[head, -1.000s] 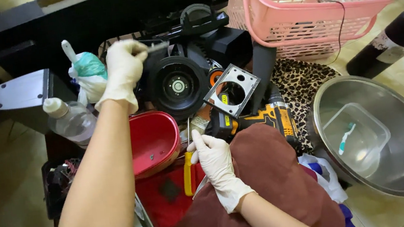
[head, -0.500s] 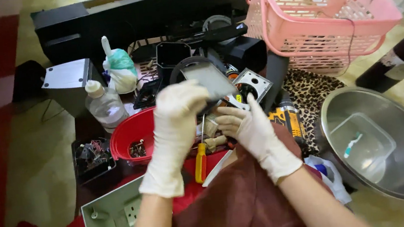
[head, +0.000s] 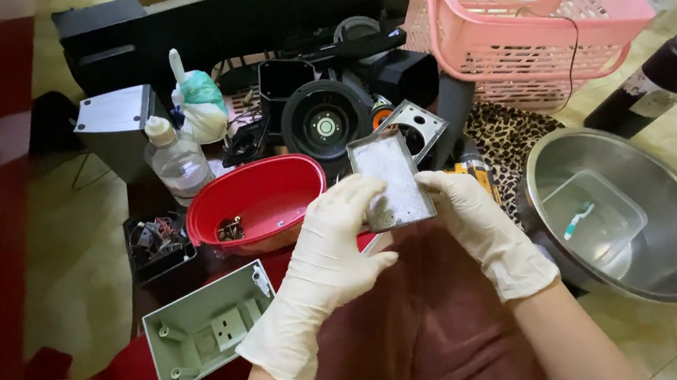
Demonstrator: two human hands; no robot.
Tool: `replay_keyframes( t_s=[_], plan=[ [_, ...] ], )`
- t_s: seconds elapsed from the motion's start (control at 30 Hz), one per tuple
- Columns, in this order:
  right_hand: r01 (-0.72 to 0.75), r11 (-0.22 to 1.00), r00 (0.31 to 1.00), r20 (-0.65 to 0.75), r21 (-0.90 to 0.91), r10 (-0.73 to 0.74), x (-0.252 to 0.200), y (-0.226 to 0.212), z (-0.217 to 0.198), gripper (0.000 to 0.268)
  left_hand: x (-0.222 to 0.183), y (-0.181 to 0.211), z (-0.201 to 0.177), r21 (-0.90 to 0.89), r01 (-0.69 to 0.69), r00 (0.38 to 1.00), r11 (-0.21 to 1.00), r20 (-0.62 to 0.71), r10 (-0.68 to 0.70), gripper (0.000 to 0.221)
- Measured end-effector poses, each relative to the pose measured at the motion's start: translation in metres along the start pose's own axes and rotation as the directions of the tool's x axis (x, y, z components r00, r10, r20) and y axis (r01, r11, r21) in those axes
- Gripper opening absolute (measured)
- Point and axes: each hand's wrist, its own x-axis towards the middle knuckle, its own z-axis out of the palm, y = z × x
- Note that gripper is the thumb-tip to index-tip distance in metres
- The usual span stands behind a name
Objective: Cleaning a small metal mesh screen using a toothbrush and cleaning solution in an electronics repair setting.
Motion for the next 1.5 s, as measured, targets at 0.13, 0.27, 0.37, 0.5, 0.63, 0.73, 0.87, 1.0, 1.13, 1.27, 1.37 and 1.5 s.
replay_keyframes(
  t_s=[0.13,0.27,0.37,0.5,0.63,0.73,0.87,1.0,1.13,1.27,1.37,1.5],
  plan=[
    [0.05,0.999,0.997,-0.064,0.0,-0.05,-0.02,-0.001,0.015,0.019,-0.014,0.002,-0.017,-0.835,0.236,0.906,0.498,0.005,-0.423,0.081],
    [0.08,0.997,0.997,-0.012,0.002,-0.08,-0.042,0.014,0.04,0.018,-0.048,-0.058,-0.006,-0.822,0.481,0.647,0.306,0.097,-0.756,0.063],
    [0.075,0.997,0.995,0.063,0.003,-0.075,-0.066,0.018,0.081,0.017,-0.043,-0.004,-0.046,-0.914,0.391,0.494,-0.104,0.304,-0.814,0.056],
    [0.005,0.994,0.975,0.222,-0.109,0.019,-0.077,0.025,0.112,0.026,-0.069,-0.023,-0.033,-0.928,0.305,0.448,-0.215,0.339,-0.827,0.03],
    [-0.013,0.959,0.955,0.28,-0.283,0.095,-0.1,0.002,0.132,0.047,-0.069,0.012,-0.07,-0.956,0.237,0.407,-0.173,0.259,-0.876,0.027],
    [-0.022,0.952,0.951,0.289,-0.306,0.115,-0.094,0.021,0.131,0.055,-0.082,0.02,-0.094,-0.977,0.174,0.405,-0.123,0.185,-0.895,0.029],
    [0.113,0.598,0.984,0.171,-0.793,0.041,-0.102,0.041,0.138,0.048,-0.096,0.024,-0.11,-0.985,0.167,0.419,-0.051,0.117,-0.901,0.023],
    [0.139,0.413,0.955,0.232,-0.9,0.182,-0.085,0.094,0.143,0.027,-0.093,0.044,-0.104,-0.977,0.151,0.475,-0.147,0.203,-0.856,0.021],
    [0.152,0.445,0.944,0.263,-0.883,0.2,-0.081,0.119,0.153,0.026,-0.09,0.028,-0.069,-0.95,0.221,0.505,-0.221,0.306,-0.807,0.027],
    [0.181,0.457,0.92,0.314,-0.871,0.234,-0.077,0.137,0.166,0.026,-0.091,0.013,-0.051,-0.932,0.178,0.541,-0.316,0.361,-0.76,0.027],
    [0.197,0.472,0.905,0.345,-0.859,0.249,-0.075,0.147,0.175,0.026,-0.089,0.018,-0.066,-0.93,0.128,0.521,-0.344,0.358,-0.774,0.029],
    [0.191,0.513,0.904,0.354,-0.836,0.241,-0.068,0.149,0.181,0.026,-0.08,0.025,-0.086,-0.937,0.168,0.49,-0.306,0.348,-0.799,0.025]
  ],
)
